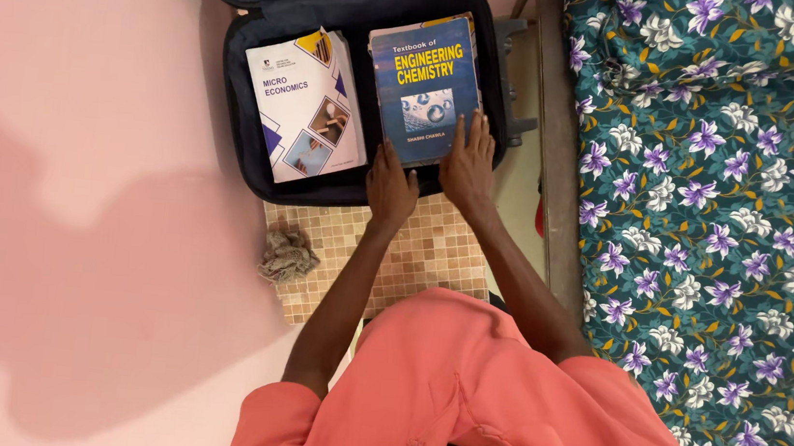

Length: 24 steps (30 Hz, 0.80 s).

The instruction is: The person picks up several books from a shelf and places them one by one into an open suitcase on the floor.

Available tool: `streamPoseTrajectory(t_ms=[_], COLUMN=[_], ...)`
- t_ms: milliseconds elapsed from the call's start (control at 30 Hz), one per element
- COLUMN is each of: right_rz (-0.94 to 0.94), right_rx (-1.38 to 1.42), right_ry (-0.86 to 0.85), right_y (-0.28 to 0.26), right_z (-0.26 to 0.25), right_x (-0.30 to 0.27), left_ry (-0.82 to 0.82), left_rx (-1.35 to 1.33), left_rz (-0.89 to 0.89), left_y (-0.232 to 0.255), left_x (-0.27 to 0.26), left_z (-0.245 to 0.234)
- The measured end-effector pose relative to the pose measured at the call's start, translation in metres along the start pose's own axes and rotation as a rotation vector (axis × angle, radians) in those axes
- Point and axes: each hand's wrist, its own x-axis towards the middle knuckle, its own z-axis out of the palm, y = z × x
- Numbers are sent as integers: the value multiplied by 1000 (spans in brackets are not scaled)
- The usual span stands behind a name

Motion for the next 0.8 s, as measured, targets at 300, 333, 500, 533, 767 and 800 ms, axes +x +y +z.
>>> streamPoseTrajectory(t_ms=[300, 333, 500, 533, 767, 800], right_rz=[-61, -80, 199, 298, 1121, 1299], right_rx=[-62, -80, 42, 66, 127, 185], right_ry=[30, 32, -60, -161, -217, -239], right_y=[-9, -10, 1, 3, 25, 26], right_z=[-19, -20, -7, 0, -7, -16], right_x=[-94, -101, -187, -214, -450, -488], left_ry=[84, 64, -343, -388, -895, -870], left_rx=[171, 168, 115, 118, 557, 547], left_rz=[251, 305, 317, 376, 615, 596], left_y=[1, 0, -17, -24, -14, -3], left_x=[-94, -101, -149, -161, -230, -238], left_z=[-6, -8, 20, 32, 77, 84])
